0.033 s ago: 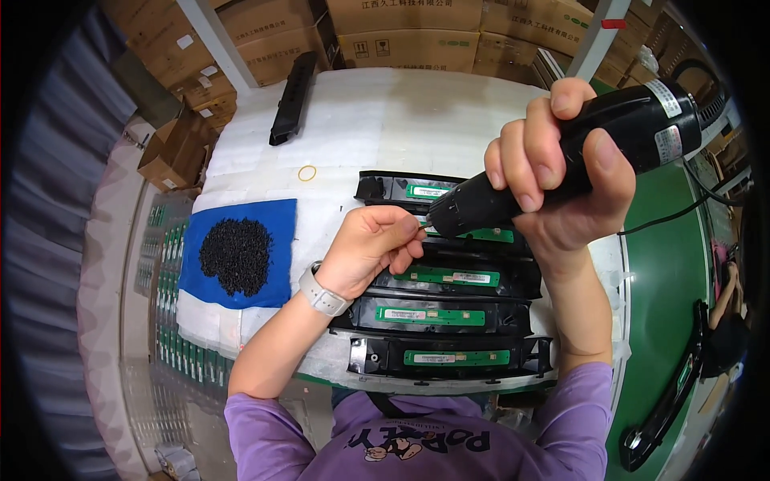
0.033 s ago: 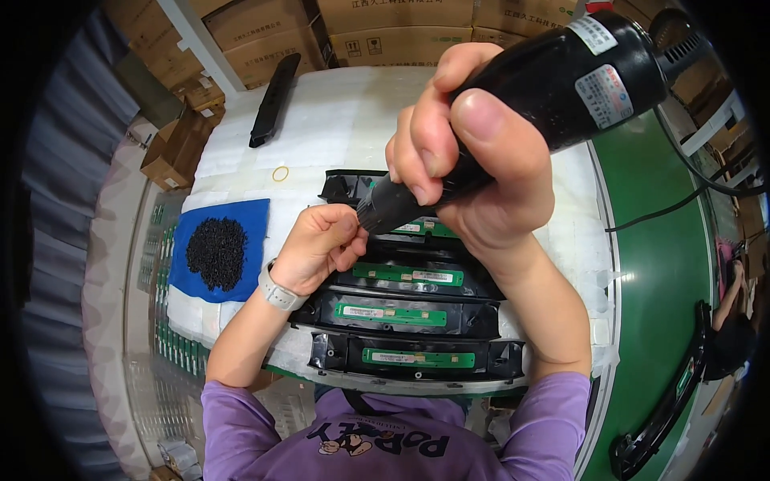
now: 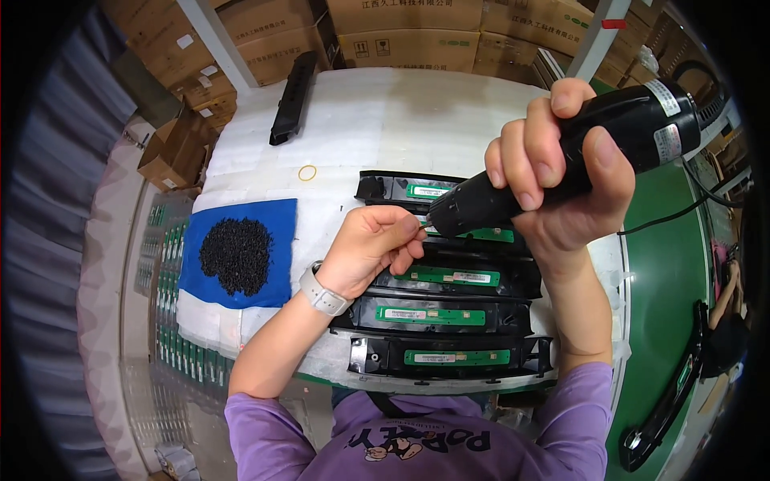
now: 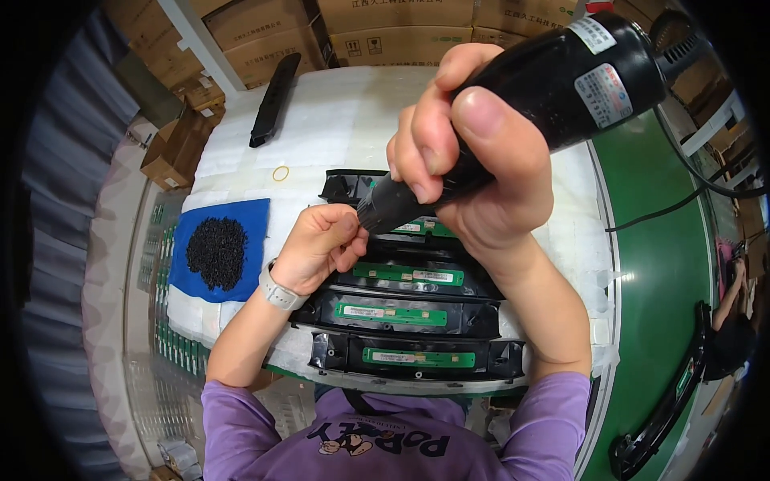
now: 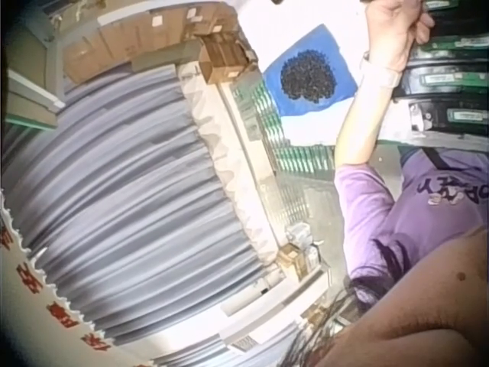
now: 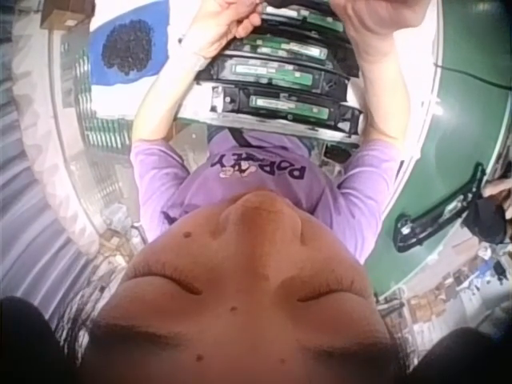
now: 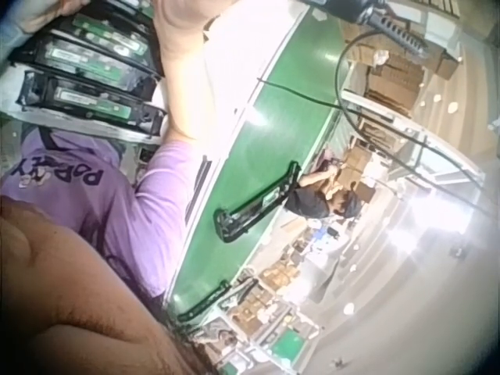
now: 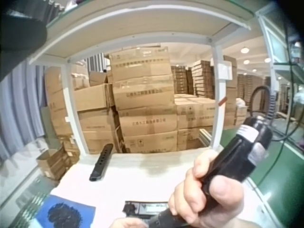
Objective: Assembling and securing components of cartridges using an electric screwdriver.
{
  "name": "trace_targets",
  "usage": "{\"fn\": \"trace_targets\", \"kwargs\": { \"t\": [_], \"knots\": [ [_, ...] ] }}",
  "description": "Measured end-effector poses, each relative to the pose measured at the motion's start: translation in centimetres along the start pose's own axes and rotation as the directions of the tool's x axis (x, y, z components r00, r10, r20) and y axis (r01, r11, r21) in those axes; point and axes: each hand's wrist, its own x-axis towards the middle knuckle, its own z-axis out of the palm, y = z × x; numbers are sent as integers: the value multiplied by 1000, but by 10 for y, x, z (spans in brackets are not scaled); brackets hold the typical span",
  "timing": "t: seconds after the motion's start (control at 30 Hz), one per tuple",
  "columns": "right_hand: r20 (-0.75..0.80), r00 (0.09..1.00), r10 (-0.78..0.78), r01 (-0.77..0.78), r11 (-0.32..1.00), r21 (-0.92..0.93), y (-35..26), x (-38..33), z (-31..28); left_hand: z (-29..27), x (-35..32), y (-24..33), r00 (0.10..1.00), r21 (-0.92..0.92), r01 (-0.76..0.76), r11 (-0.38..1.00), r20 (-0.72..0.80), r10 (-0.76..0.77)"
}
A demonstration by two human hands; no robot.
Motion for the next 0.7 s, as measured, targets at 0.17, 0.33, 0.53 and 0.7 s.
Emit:
{"fn": "trace_targets", "kwargs": {
  "t": [0.17, 0.33, 0.53, 0.7],
  "knots": [
    [-228, 973, -38, 38, 999, -6, 5, 4, 4, 1, -3, 4, 997, -65, -69, 996, -51, 65],
    [-280, 957, -76, 73, 997, -20, 20, 8, 10, -7, 3, -6, 967, -162, -241, 957, -118, 224],
    [-252, 967, -32, 24, 999, -33, 38, 25, -1, -10, 5, 5, 882, -21, -358, 933, -336, 331],
    [-100, 987, 127, -160, 859, -487, 59, 28, -9, -37, 12, 13, 811, -11, -400, 916, -470, 349]
  ]
}}
